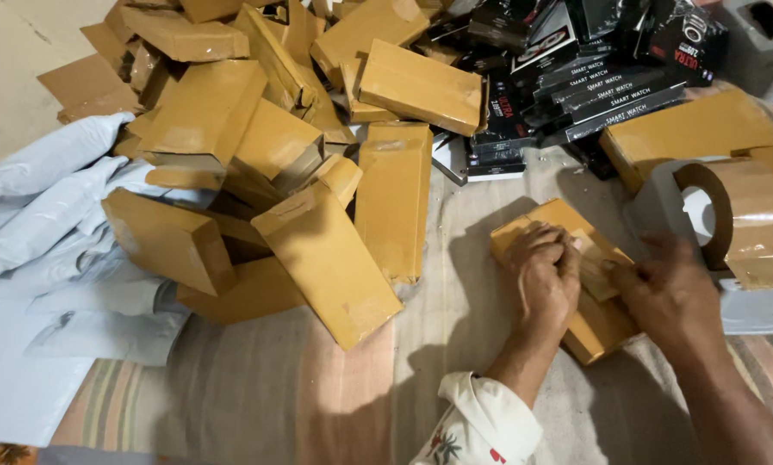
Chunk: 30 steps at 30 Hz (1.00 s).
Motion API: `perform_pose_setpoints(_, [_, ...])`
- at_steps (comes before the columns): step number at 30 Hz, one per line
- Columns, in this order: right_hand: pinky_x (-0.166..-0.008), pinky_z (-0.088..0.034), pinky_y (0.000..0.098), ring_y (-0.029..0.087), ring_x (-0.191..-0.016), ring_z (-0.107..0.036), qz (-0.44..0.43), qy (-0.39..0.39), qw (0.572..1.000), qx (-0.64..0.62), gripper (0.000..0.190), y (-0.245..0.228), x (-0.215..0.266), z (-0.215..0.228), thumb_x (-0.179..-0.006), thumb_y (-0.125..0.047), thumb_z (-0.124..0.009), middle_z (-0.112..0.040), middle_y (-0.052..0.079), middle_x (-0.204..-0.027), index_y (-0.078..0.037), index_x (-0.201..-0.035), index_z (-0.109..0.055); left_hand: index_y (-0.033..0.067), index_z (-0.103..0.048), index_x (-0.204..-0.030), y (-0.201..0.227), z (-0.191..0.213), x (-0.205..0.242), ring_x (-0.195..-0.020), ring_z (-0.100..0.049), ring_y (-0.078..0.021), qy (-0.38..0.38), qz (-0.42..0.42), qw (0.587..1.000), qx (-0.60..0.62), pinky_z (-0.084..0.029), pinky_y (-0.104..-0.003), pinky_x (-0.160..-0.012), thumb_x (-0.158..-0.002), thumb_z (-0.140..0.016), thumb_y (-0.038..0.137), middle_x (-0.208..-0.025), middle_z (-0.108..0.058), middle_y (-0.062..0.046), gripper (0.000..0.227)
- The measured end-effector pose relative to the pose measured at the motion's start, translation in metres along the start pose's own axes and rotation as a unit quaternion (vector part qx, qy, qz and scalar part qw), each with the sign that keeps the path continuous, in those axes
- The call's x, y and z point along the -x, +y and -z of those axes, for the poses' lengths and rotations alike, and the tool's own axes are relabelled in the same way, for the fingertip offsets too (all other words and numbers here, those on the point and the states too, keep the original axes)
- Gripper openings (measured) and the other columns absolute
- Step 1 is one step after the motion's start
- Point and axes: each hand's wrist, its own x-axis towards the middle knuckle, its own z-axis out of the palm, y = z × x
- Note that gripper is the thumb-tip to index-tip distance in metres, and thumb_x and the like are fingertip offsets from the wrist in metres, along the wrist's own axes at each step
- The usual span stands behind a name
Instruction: The person places smartwatch boxes into small cardboard shipping boxes, seals them with packing tape, and stacks the finished packages. The person also opens a sealed box to reveal a smartwatch and its accessories before resealing it.
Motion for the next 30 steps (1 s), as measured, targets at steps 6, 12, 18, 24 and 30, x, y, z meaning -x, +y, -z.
perform_pose_setpoints(6, [-0.083, -0.056, 0.0481, 0.042, -0.096, -0.072, 0.075, -0.003, 0.990, 0.120, 0.068, 0.022, -0.013, -0.007, -0.086, -0.039, -0.077, -0.073, 0.029, -0.097, 0.004, -0.135, -0.056, -0.0022, -0.075, -0.092, -0.009, 0.004, 0.010, -0.100, -0.072, -0.0320, -0.033, 0.023, 0.998, -0.044, -0.052, -0.043, -0.104, -0.094, -0.071, 0.009, -0.096, -0.074, -0.016, 0.012])
perform_pose_setpoints(12, [-0.082, -0.057, 0.0482, 0.041, -0.093, -0.074, 0.105, -0.010, 0.982, 0.157, 0.057, 0.017, -0.013, -0.013, -0.090, -0.034, -0.071, -0.076, 0.024, -0.096, -0.001, -0.133, -0.055, -0.0013, -0.075, -0.087, -0.017, -0.003, 0.004, -0.100, -0.073, -0.0303, -0.024, 0.029, 0.999, -0.030, -0.055, -0.039, -0.099, -0.091, -0.074, 0.008, -0.094, -0.075, -0.014, 0.010])
perform_pose_setpoints(18, [-0.074, -0.059, 0.0500, 0.042, -0.083, -0.075, 0.095, -0.026, 0.970, 0.222, 0.056, 0.003, -0.004, -0.019, -0.097, -0.033, -0.065, -0.076, 0.024, -0.087, 0.004, -0.136, -0.049, -0.0031, -0.075, -0.083, -0.012, 0.009, 0.005, -0.103, -0.071, -0.0326, -0.046, 0.014, 0.995, -0.091, -0.054, -0.041, -0.100, -0.088, -0.076, 0.007, -0.103, -0.076, -0.017, 0.011])
perform_pose_setpoints(24, [-0.066, -0.061, 0.0442, 0.037, -0.075, -0.076, 0.091, -0.057, 0.940, 0.323, 0.056, -0.038, 0.005, -0.006, -0.097, -0.043, -0.065, -0.074, 0.022, -0.082, 0.002, -0.128, -0.053, -0.0004, -0.076, -0.106, -0.009, 0.009, 0.003, -0.126, -0.063, -0.0341, -0.078, 0.048, 0.982, -0.168, -0.043, -0.045, -0.116, -0.091, -0.073, 0.010, -0.129, -0.070, -0.018, 0.018])
perform_pose_setpoints(30, [-0.068, -0.063, 0.0359, 0.027, -0.092, -0.075, 0.028, -0.090, 0.865, 0.492, 0.063, -0.045, 0.027, 0.005, -0.102, -0.055, -0.057, -0.075, 0.018, -0.106, -0.010, -0.146, -0.050, 0.0052, -0.036, -0.154, -0.026, 0.018, -0.013, -0.140, -0.037, -0.0394, -0.223, 0.274, 0.904, -0.242, -0.025, -0.053, -0.117, -0.086, -0.077, 0.039, -0.155, -0.037, -0.024, 0.086])
